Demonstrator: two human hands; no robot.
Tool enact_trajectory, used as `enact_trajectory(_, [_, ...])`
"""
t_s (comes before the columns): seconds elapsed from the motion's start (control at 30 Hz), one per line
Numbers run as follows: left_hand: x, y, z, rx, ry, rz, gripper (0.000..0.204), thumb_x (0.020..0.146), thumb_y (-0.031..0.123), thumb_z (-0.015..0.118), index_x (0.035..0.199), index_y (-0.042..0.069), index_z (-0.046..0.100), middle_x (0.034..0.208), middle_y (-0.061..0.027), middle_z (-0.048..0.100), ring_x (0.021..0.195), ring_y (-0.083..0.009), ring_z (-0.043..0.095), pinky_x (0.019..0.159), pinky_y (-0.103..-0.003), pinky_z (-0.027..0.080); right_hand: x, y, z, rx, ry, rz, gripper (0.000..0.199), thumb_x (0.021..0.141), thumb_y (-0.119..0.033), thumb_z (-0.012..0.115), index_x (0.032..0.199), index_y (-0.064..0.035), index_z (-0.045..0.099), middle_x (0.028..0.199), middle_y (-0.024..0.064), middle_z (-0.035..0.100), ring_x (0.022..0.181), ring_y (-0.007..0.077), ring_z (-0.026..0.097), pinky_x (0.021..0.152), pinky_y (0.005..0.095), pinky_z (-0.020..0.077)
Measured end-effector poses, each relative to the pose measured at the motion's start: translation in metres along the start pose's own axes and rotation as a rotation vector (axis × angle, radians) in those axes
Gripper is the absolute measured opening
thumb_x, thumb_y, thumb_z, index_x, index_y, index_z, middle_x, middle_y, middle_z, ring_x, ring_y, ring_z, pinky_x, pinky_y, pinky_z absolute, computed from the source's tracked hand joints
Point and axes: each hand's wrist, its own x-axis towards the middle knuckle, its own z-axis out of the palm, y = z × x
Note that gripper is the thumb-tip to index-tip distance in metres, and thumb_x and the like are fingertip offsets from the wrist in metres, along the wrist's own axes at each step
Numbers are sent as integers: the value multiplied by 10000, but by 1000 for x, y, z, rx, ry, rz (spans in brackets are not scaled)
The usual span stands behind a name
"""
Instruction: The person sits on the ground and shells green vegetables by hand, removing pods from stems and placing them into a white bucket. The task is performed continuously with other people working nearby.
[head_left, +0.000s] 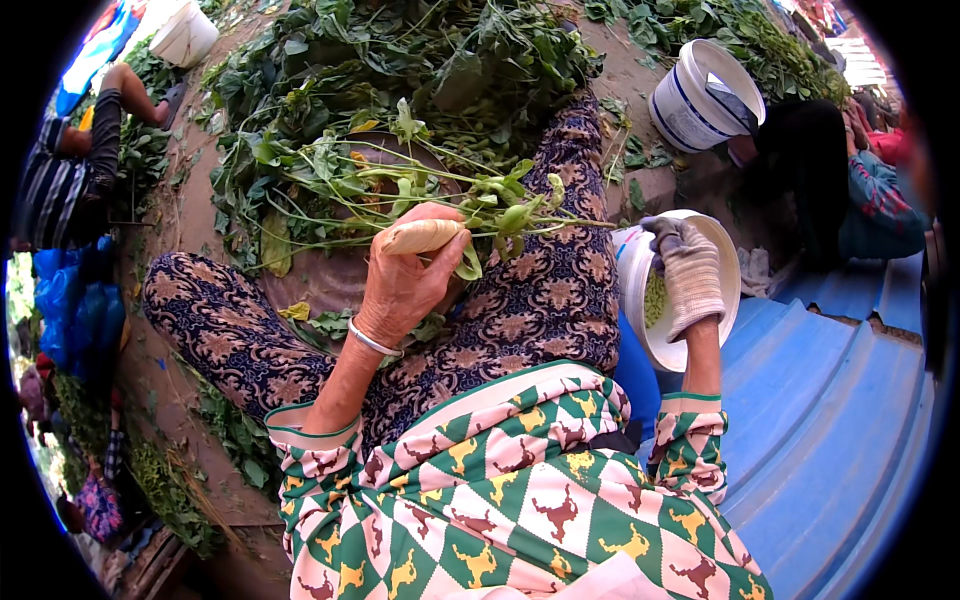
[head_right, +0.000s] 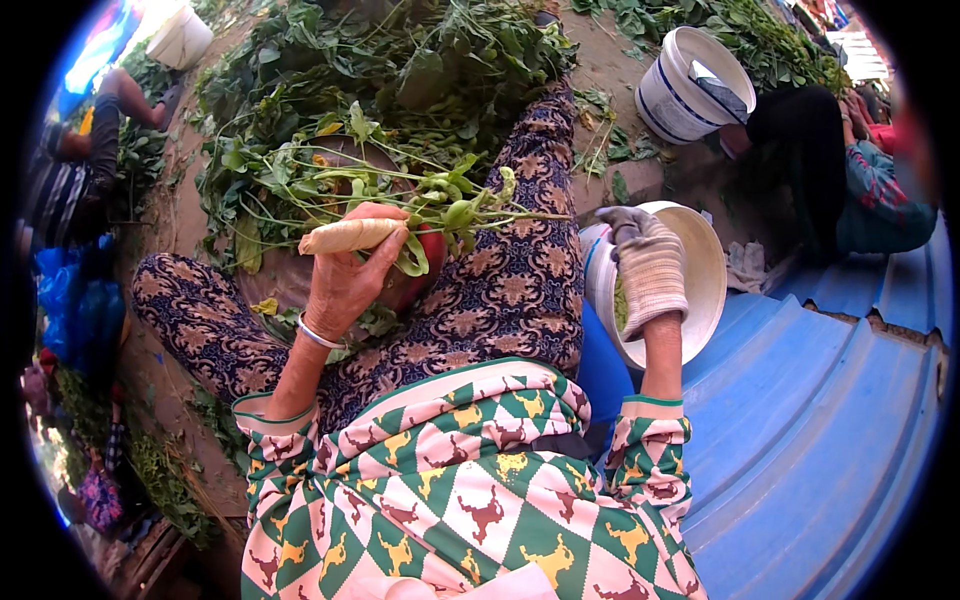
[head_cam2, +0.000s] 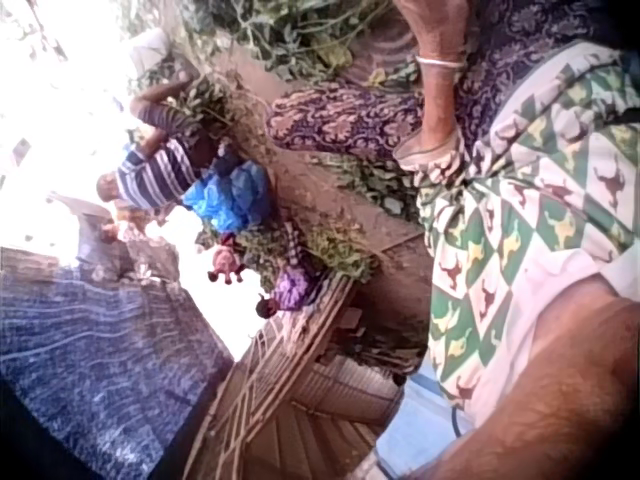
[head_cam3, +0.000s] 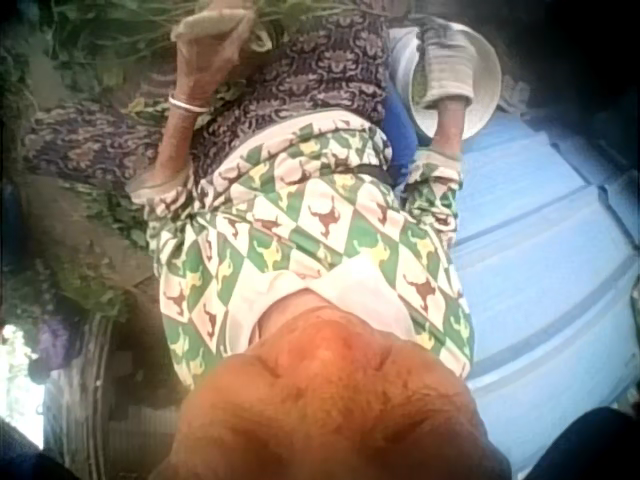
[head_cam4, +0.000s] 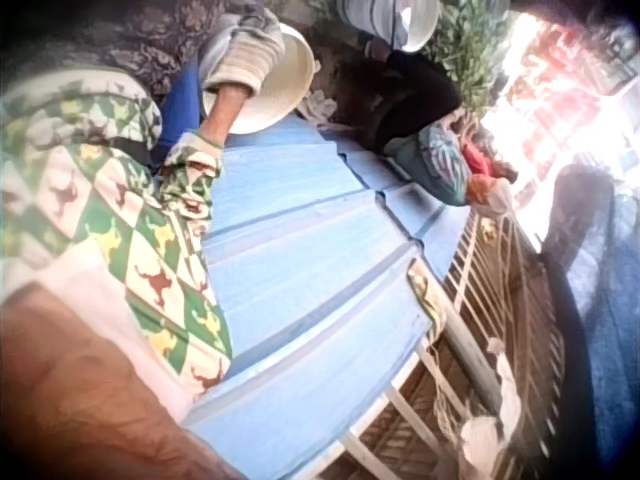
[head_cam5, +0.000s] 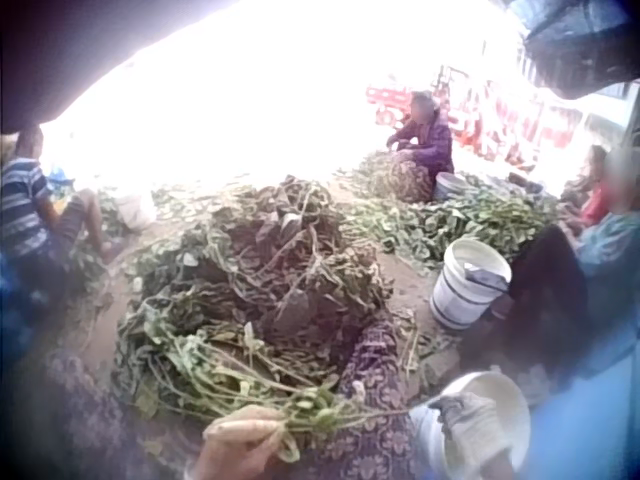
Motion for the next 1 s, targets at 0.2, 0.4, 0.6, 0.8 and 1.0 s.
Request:
enact_trajectory(0.2, [-6,-6,-2,0,-56,-30,114,826,11,616,938,28,614,886,-32,619,809,-103,586,729,-240,472,-28,-72,101,293,-707,206,523,938,-491,382,749,-85,654,533,-24,528,422,64,437,372,197,338])
enact_trajectory(0.4, [-6,-5,-5,301,-49,278,165,737,-10,676,878,-9,591,857,-107,612,767,-223,603,696,-303,486,-4,-33,138,-187,-595,-697,257,936,-98,372,1068,-41,585,741,111,616,606,179,588,541,313,471])
enact_trajectory(0.6, [-18,0,-8,-214,120,-156,116,785,29,658,881,10,596,790,-30,601,717,-135,567,679,-256,470,-24,-73,129,158,-743,67,226,834,-222,647,911,-10,655,682,24,599,594,85,534,530,248,472])
enact_trajectory(0.8, [-19,-4,-17,-497,147,-440,163,851,124,634,970,17,606,908,-54,631,844,-123,619,752,-252,528,-21,-61,142,19,-631,-83,326,780,-304,712,911,-11,651,672,45,624,558,96,551,523,262,470])
enact_trajectory(1.0, [-20,-7,-20,-755,163,-618,214,872,154,604,1040,28,563,973,-97,625,876,-199,642,761,-329,547,-19,-59,141,-119,-600,-181,391,764,-370,707,916,-16,639,714,125,650,612,183,610,588,314,489])
